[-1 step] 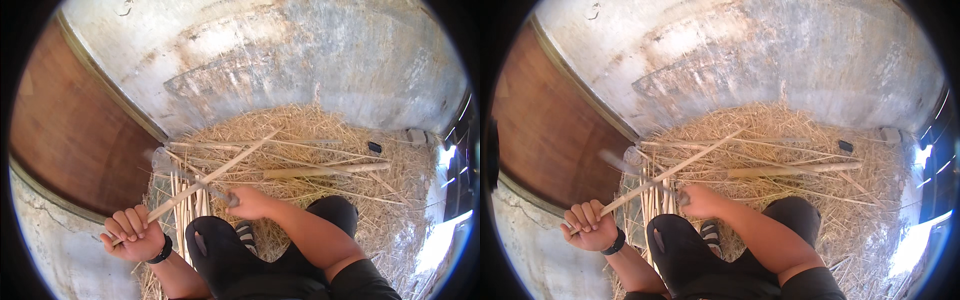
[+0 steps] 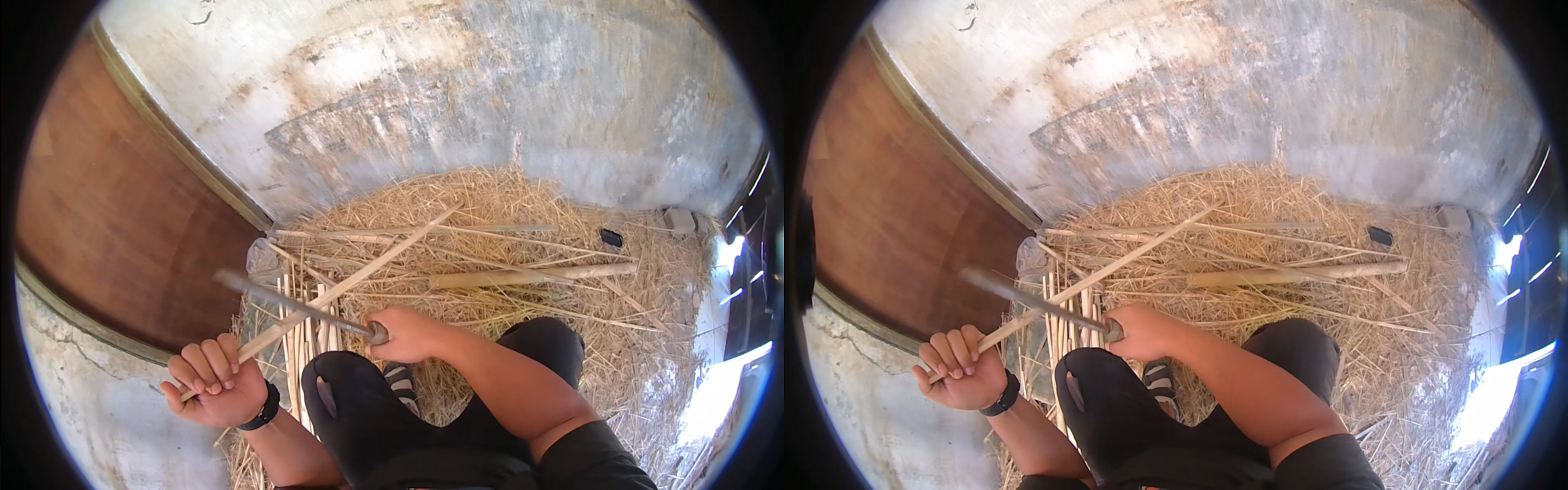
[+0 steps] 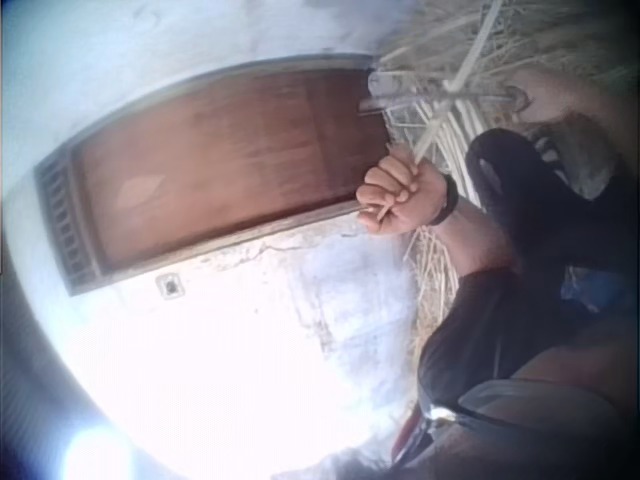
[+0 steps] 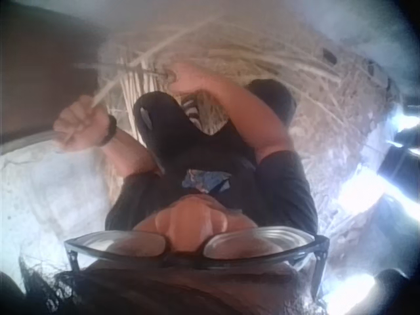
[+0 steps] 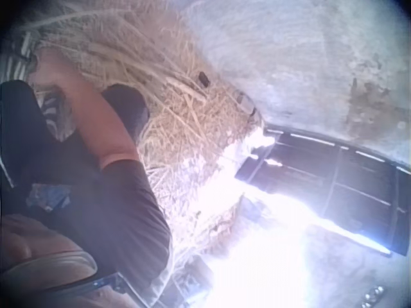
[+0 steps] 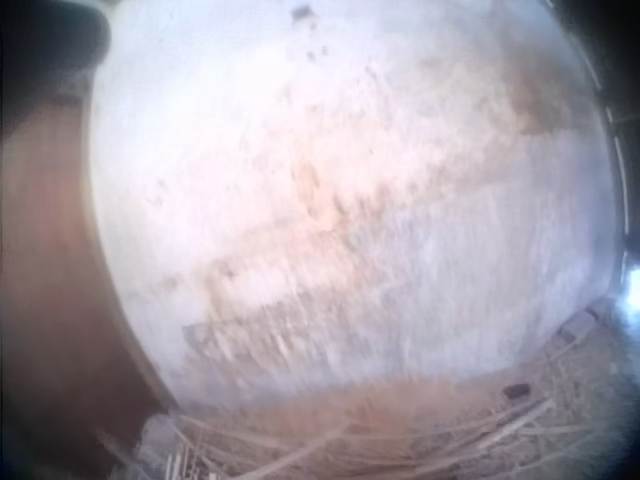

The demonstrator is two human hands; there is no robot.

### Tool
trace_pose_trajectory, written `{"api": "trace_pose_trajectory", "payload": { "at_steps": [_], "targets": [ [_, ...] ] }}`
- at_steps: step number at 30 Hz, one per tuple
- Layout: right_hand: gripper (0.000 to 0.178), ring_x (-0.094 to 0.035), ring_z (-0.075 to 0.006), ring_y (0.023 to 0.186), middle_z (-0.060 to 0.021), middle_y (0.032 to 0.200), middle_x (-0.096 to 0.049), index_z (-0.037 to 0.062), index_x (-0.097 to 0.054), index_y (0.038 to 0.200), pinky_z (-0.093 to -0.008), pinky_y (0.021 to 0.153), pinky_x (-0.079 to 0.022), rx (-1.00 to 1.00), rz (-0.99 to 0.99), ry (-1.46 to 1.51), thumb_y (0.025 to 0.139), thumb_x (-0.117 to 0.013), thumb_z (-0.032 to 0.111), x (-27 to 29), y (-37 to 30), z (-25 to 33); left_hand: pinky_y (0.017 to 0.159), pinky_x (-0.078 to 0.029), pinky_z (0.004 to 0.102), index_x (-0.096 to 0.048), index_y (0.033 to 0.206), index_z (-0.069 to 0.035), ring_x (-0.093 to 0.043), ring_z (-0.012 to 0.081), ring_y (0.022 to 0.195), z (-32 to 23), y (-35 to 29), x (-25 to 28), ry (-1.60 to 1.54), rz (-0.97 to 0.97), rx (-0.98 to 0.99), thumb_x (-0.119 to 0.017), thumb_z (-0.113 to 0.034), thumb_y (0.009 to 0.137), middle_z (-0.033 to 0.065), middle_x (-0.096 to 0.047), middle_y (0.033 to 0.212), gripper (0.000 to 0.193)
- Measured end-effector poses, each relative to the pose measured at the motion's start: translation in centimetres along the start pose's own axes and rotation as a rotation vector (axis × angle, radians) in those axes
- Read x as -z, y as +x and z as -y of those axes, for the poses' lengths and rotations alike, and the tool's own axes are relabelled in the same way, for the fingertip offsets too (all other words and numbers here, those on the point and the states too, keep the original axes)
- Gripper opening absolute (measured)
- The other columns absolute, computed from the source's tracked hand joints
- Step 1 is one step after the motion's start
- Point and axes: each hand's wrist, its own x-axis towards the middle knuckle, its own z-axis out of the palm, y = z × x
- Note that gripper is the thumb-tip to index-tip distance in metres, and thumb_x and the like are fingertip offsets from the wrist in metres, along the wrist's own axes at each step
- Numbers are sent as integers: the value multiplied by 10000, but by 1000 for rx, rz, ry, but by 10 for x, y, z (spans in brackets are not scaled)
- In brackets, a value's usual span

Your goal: The person sits on a straw-covered floor and uses a machete to split long bamboo sticks into thinner strips. They repeatedly hold the bamboo with one hand and strike it with the machete to separate the pieces.

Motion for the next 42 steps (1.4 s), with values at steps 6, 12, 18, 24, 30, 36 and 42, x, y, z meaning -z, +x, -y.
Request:
{"api": "trace_pose_trajectory", "payload": {
  "at_steps": [6, 12, 18, 24, 30, 36, 42],
  "targets": [
    [382, -681, -287, 761, -152, 820, -698, -6, -669, 1088, -433, 740, -543, -564, -88, 225, 815, -755, 247, 40, 12, -27, 564, -334, 294, -451, 706, -139, -387, 102, 501, 7, 2, -10, 10, 10, 8, -439, -385, 1071, -14, -443, 597, 440],
    [417, -701, -306, 817, -154, 866, -719, 4, -671, 1122, -416, 781, -549, -59, 74, -39, 821, -758, 279, 15, 0, 7, 594, -364, 294, -471, 713, -138, -393, 102, 513, 3, 2, -8, -4, 11, 9, -462, -367, 1061, -17, -448, 592, 416],
    [429, -691, -321, 789, -170, 838, -702, -4, -677, 1094, -429, 736, -544, -474, -84, 223, 813, -772, 305, 32, 8, -25, 575, -350, 290, -469, 719, -135, -390, 103, 504, 8, 6, -14, -8, 18, 16, -451, -384, 1065, -16, -451, 598, 426],
    [363, -677, -265, 782, -158, 841, -684, -20, -661, 1026, -420, 724, -529, -63, 121, -78, 807, -767, 249, 21, 0, 11, 544, -324, 282, -459, 724, -133, -381, 102, 487, 6, 4, -6, 10, 4, -16, -428, -409, 1073, -15, -452, 603, 447],
    [389, -693, -293, 833, -166, 864, -698, -15, -656, 1049, -430, 769, -538, -349, -115, 173, 816, -758, 278, 17, 12, -24, 572, -339, 288, -463, 719, -135, -385, 102, 501, 8, 8, -10, -22, 18, 8, -446, -396, 1067, -16, -453, 599, 434],
    [403, -692, -317, 765, -157, 835, -707, 5, -669, 1091, -454, 736, -545, -23, -117, -56, 843, -759, 311, 8, 4, -17, 563, -325, 293, -466, 723, -131, -390, 106, 503, 12, 5, -8, -14, 20, -2, -443, -412, 1069, -12, -465, 604, 446],
    [370, -693, -314, 713, -155, 811, -710, 8, -661, 1076, -432, 707, -549, -227, -218, 144, 835, -759, 270, -6, 9, -17, 566, -332, 296, -466, 724, -132, -393, 106, 510, 4, 11, -1, -15, 30, 7, -451, -399, 1064, -10, -472, 606, 433]
  ]
}}
